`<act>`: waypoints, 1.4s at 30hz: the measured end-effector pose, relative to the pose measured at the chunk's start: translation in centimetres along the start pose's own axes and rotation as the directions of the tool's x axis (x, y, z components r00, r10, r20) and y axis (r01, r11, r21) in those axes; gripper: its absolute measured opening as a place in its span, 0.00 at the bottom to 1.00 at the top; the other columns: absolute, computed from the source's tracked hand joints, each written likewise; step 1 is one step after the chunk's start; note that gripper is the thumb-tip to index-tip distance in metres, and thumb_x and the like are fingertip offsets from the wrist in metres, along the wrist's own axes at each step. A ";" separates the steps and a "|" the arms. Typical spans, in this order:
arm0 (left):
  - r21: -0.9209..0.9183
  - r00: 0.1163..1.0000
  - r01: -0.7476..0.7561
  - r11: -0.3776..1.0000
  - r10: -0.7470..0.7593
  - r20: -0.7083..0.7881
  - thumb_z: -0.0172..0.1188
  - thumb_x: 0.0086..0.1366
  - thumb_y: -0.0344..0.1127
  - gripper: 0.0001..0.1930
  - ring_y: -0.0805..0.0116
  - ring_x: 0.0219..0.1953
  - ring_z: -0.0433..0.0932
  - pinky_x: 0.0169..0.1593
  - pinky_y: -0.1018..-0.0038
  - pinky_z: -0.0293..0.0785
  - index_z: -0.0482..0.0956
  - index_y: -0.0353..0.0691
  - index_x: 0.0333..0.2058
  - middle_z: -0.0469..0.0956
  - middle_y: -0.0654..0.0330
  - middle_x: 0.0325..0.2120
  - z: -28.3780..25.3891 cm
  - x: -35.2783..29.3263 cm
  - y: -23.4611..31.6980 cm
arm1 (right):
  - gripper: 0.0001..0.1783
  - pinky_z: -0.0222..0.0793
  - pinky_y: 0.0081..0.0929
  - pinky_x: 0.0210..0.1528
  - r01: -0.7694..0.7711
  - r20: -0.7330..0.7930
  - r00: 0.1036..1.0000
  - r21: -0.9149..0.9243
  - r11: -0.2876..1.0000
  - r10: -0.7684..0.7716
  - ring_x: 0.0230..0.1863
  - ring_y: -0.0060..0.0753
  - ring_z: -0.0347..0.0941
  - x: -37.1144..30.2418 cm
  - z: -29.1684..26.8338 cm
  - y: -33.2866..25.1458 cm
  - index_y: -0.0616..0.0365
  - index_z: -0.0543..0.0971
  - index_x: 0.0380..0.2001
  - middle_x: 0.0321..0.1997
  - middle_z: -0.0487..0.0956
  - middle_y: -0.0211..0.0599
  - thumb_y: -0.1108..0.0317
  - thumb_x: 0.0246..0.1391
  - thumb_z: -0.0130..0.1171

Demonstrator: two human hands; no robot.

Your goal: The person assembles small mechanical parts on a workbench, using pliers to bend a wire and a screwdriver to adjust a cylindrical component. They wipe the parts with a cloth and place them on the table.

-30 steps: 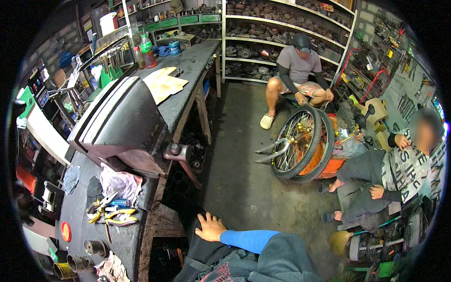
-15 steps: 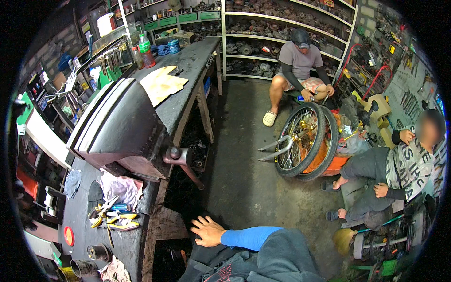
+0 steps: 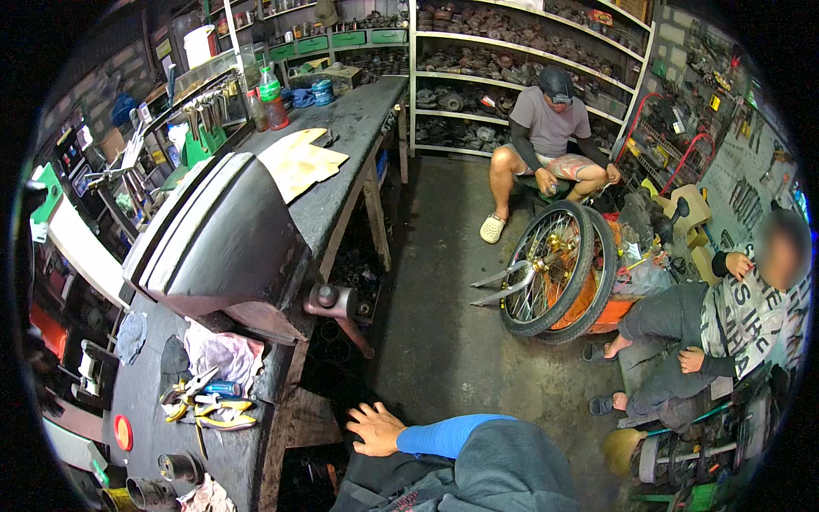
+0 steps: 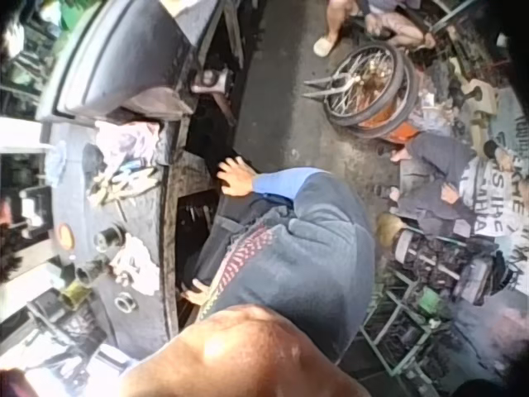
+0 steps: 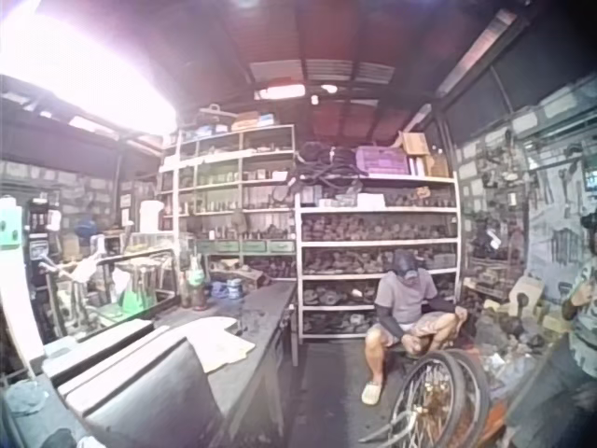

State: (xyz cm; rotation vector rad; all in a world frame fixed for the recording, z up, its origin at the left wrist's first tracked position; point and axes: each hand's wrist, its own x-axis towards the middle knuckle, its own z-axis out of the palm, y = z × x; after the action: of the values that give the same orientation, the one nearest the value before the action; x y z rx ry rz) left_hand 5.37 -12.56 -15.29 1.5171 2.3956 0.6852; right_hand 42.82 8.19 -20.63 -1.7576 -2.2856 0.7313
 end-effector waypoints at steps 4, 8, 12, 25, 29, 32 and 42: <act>0.012 1.000 -0.021 1.000 0.021 -0.017 0.67 0.71 0.64 0.40 0.31 0.74 0.65 0.78 0.46 0.61 0.78 0.36 0.68 0.66 0.29 0.72 -0.1 0.1 -0.3 | 0.31 0.58 0.56 0.70 -0.007 -0.019 1.000 0.029 1.000 0.008 0.75 0.54 0.62 0.1 0.0 0.2 0.55 0.81 0.64 0.76 0.71 0.51 0.47 0.65 0.61; 0.024 0.999 -0.024 0.999 0.025 -0.040 0.67 0.71 0.64 0.39 0.31 0.73 0.67 0.77 0.45 0.62 0.79 0.37 0.66 0.68 0.29 0.71 -0.3 0.4 -0.5 | 0.31 0.57 0.57 0.72 -0.011 -0.033 0.999 0.050 0.999 0.013 0.76 0.54 0.61 0.0 0.2 0.4 0.54 0.81 0.64 0.75 0.71 0.50 0.47 0.66 0.61; 0.038 0.996 -0.013 0.999 0.017 -0.086 0.66 0.72 0.64 0.38 0.31 0.72 0.69 0.76 0.44 0.64 0.80 0.37 0.65 0.70 0.30 0.70 1.8 0.1 -6.2 | 0.30 0.56 0.58 0.73 -0.016 -0.038 0.999 0.065 0.998 0.018 0.76 0.54 0.61 -0.1 0.5 0.7 0.53 0.81 0.64 0.74 0.71 0.48 0.46 0.67 0.61; 0.004 0.960 0.191 0.982 -0.186 -0.210 0.67 0.73 0.55 0.33 0.31 0.73 0.68 0.78 0.50 0.61 0.81 0.33 0.64 0.71 0.28 0.70 -1.7 0.3 1.4 | 0.31 0.56 0.55 0.74 0.016 -0.063 0.998 0.035 0.999 -0.014 0.74 0.56 0.63 1.4 0.7 0.5 0.49 0.85 0.62 0.73 0.74 0.47 0.42 0.62 0.65; -0.013 0.965 0.101 0.995 -0.101 -0.244 0.71 0.69 0.47 0.28 0.33 0.68 0.73 0.74 0.48 0.66 0.83 0.32 0.60 0.79 0.33 0.62 -0.9 1.1 -0.3 | 0.35 0.55 0.60 0.76 0.002 -0.153 0.988 0.008 1.000 -0.001 0.74 0.60 0.64 0.9 2.5 1.8 0.50 0.87 0.57 0.71 0.75 0.51 0.39 0.54 0.70; 0.062 0.967 0.116 0.991 -0.099 -0.233 0.73 0.67 0.49 0.31 0.36 0.68 0.73 0.74 0.49 0.68 0.82 0.38 0.63 0.76 0.37 0.66 0.4 1.5 -2.3 | 0.31 0.68 0.63 0.69 -0.004 -0.199 0.980 -0.064 0.998 -0.009 0.71 0.66 0.69 0.3 1.9 1.1 0.51 0.86 0.56 0.70 0.78 0.55 0.41 0.61 0.69; -0.058 0.746 0.252 0.966 -0.156 0.647 0.64 0.69 0.69 0.43 0.35 0.70 0.73 0.75 0.52 0.68 0.77 0.42 0.70 0.75 0.36 0.68 -11.5 3.7 -3.0 | 0.33 0.69 0.63 0.68 0.015 -0.068 0.997 -0.197 0.980 -0.029 0.68 0.68 0.71 0.2 0.2 -0.1 0.54 0.86 0.59 0.69 0.77 0.58 0.40 0.61 0.68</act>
State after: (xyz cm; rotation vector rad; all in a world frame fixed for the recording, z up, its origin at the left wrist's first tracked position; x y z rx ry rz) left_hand -3.53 -13.33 -6.57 1.1489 1.8910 0.2189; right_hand 42.61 8.28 -20.83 -1.8035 -2.3971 0.4441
